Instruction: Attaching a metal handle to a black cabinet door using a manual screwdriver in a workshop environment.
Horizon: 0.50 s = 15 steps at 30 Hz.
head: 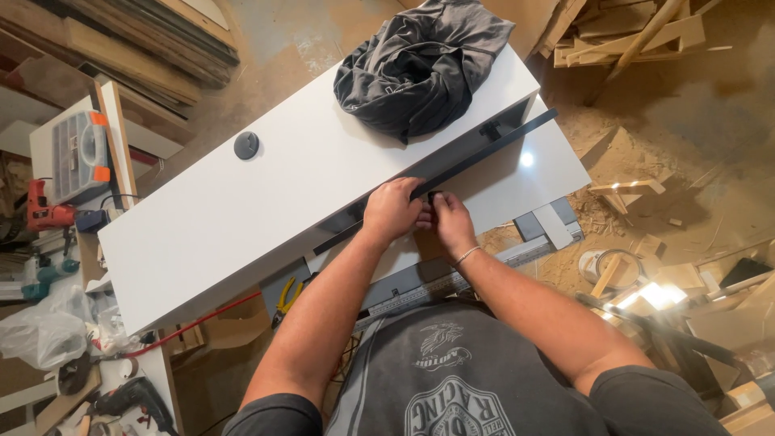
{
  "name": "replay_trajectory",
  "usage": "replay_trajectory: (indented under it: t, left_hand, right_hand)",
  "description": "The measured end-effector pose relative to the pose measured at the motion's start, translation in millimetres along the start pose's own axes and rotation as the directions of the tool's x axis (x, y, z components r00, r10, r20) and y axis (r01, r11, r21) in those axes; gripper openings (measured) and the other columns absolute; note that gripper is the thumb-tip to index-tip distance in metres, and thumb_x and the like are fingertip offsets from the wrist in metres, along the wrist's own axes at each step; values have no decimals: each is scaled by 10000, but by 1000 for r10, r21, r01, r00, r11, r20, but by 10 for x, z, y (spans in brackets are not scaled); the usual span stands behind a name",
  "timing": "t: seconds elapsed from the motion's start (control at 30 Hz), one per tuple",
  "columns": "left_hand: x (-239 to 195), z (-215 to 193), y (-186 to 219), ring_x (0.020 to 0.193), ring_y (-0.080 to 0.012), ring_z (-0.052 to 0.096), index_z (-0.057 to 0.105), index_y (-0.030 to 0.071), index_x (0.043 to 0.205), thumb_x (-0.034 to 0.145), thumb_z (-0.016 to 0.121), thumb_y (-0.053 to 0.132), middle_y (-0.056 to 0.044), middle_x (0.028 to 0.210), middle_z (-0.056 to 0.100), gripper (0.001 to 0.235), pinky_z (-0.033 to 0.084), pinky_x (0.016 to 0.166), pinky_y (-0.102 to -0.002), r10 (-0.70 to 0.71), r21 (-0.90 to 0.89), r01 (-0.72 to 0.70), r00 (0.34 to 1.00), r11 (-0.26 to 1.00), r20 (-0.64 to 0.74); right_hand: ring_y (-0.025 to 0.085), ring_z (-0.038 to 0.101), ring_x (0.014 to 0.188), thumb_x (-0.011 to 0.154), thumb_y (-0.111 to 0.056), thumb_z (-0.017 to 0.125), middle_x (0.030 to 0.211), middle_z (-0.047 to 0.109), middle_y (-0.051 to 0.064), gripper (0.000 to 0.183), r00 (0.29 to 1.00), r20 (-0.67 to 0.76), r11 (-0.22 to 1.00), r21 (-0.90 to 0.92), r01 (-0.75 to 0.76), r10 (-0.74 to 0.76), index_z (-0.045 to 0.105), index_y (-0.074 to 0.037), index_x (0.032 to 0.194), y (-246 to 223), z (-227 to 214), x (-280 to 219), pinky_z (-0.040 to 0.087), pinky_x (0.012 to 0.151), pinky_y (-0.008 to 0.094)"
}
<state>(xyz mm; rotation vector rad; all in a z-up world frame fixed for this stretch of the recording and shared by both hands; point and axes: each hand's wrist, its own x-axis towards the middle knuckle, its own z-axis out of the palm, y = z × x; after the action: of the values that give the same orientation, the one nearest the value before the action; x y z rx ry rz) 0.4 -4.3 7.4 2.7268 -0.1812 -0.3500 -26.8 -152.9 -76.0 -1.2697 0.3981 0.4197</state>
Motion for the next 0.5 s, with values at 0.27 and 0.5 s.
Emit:
replay_trajectory:
  t: [0.27, 0.5]
  left_hand:
    - [-38, -90, 55, 1138, -357, 686, 647, 142, 1341, 886, 610, 246, -86, 1262, 702, 468, 561, 982, -463, -9, -7, 9, 999, 1000, 37]
    - [-26, -45, 27, 1098, -354, 700, 669, 156, 1312, 897, 594, 248, -80, 1214, 714, 432, 565, 967, -452, 17, -10, -17, 1000, 1000, 11]
  right_hand:
    - [243, 668, 881, 1038, -194, 617, 944, 618, 118, 376, 997, 74, 992, 125, 19, -29, 471, 19, 1312, 146, 36, 54, 620, 817, 431]
    - [291, 656, 889, 1085, -416, 439, 970, 676, 197, 428, 1000, 5, 1000, 16, -4, 4, 613, -31, 1153, 183, 157, 11, 538, 784, 435]
